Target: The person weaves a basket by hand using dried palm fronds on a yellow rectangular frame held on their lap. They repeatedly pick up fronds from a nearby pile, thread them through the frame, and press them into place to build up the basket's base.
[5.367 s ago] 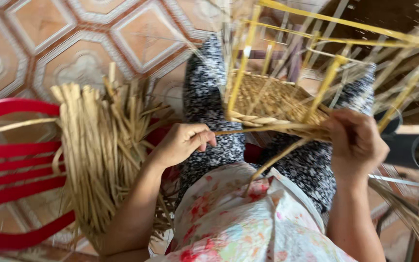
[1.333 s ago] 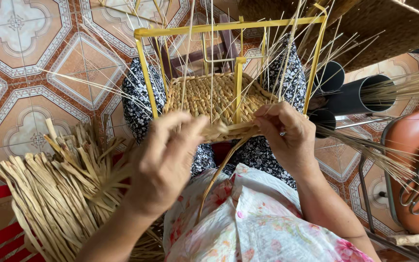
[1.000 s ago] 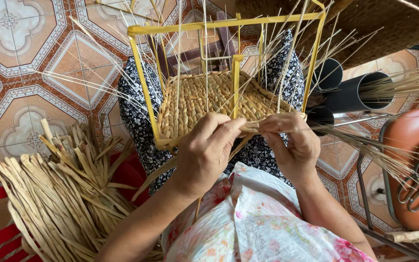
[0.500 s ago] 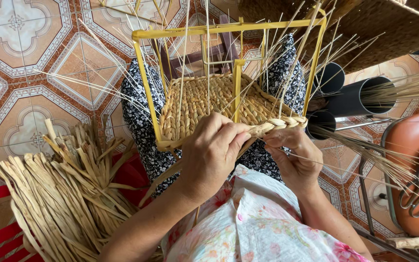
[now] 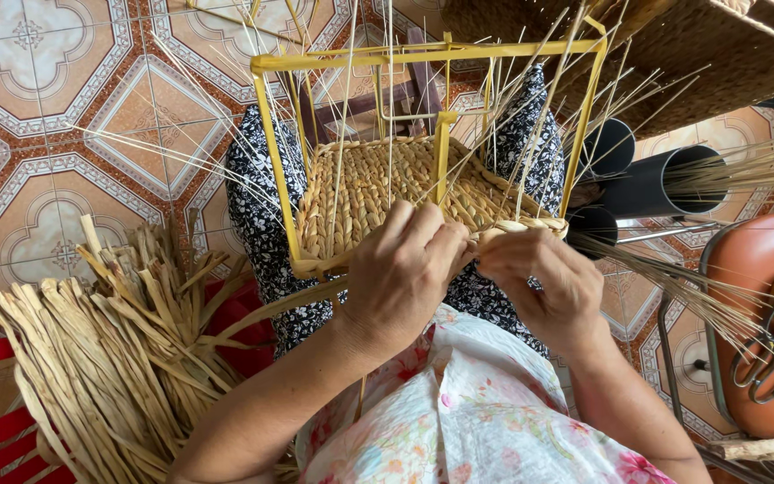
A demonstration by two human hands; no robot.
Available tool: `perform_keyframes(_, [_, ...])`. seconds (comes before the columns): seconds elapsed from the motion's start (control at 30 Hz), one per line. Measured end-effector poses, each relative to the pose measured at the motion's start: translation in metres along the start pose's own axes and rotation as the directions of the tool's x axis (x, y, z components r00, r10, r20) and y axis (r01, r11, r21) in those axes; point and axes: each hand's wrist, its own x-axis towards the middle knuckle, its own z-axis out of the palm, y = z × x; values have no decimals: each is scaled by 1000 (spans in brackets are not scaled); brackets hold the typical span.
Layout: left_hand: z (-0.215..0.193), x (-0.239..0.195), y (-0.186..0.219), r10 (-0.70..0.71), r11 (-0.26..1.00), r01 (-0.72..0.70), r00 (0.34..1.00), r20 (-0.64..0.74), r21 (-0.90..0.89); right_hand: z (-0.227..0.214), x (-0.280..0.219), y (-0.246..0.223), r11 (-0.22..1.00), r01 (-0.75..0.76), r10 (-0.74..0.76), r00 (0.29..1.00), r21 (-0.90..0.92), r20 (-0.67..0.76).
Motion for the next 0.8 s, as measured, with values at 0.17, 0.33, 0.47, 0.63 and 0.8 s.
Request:
perform_keyframes(0.17, [-15, -7, -1, 93, 995, -94, 996, -10, -31, 5, 29, 14, 972, -216, 202, 969, 95, 143])
perform_keyframes(0.33, [-31, -21, 12, 137, 990, -138, 989, 51, 16, 12, 35, 21, 941, -334, 318, 928, 55, 194])
perform_keyframes(0.47, [-28, -19, 2, 136, 989, -144, 979, 155, 45, 2, 28, 17, 952, -278, 276, 960, 129, 38])
perform_keyframes(0.63, [-52, -8, -22, 13, 999, 0, 915, 404, -33, 1, 16, -9, 991, -135, 135, 980, -8, 149])
perform_keyframes(0.8, [-103, 17, -40, 8, 993, 22, 969, 247, -119, 23, 30, -1, 998, -39, 44, 990, -39, 137])
